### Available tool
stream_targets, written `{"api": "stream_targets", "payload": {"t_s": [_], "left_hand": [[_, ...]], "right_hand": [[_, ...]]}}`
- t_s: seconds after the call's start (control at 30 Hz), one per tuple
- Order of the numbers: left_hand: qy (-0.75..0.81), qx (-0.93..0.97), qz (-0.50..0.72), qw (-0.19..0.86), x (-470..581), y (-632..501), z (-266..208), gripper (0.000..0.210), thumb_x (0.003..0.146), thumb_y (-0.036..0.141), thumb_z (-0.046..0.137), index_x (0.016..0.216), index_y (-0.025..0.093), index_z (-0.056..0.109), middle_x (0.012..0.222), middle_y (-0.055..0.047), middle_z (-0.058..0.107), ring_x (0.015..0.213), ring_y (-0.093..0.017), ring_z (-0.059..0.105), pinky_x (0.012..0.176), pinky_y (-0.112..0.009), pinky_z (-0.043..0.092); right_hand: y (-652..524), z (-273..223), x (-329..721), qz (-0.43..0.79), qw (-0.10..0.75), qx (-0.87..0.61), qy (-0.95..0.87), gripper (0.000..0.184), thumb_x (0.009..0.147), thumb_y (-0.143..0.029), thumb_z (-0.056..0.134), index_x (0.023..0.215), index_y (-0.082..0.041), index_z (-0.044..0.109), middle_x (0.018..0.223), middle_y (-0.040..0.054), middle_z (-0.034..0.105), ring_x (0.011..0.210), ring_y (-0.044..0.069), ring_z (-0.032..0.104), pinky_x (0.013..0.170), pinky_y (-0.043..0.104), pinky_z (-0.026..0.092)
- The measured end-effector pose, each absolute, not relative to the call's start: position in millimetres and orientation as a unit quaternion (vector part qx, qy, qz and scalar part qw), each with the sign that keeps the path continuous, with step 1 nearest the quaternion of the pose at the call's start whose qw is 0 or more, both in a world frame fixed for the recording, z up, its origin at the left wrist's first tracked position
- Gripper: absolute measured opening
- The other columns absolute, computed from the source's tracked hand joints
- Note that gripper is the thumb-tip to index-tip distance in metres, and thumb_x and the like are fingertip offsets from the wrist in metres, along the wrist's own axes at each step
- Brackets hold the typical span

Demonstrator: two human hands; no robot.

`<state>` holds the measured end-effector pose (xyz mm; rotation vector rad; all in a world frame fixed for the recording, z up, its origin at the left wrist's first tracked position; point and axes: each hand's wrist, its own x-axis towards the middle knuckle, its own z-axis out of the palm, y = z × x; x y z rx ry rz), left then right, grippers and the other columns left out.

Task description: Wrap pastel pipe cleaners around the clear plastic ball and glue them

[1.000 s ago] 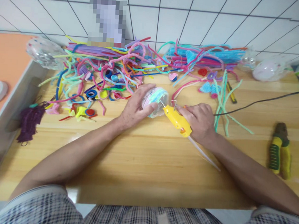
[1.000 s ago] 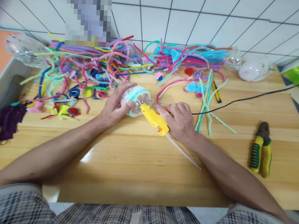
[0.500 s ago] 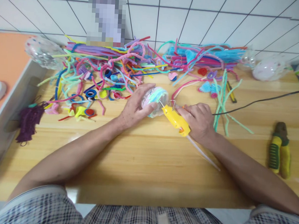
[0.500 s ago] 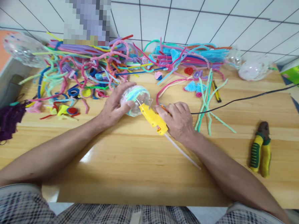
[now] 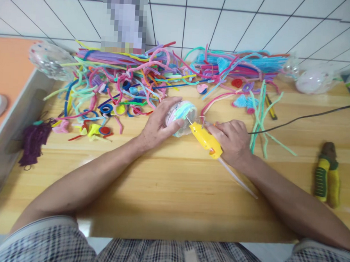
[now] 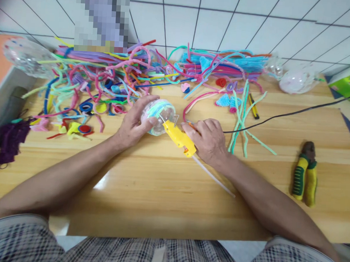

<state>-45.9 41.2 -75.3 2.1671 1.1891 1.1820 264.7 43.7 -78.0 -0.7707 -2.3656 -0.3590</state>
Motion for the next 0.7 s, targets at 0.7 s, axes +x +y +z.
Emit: {"api": "stream_targets", "payload": {"t_s": [0.7], "left_hand": [[0.426, 0.765, 0.424, 0.231, -46.7, 37.9, -74.2, 0.065, 0.119, 0.070, 0.036, 0.164, 0.026, 0.053, 0.163, -0.014, 0.064, 0.155, -0.032, 0.060, 0.134, -0.052, 0.048]], "right_hand": [[45.0, -74.8, 262.1, -0.159, 0.319, -0.271, -0.894, 0.032, 0.110, -0.022, 0.059, 0.138, -0.021, 0.074, 0.092, 0.0056, 0.076, 0.087, 0.025, 0.061, 0.083, 0.041, 0.042]]}}
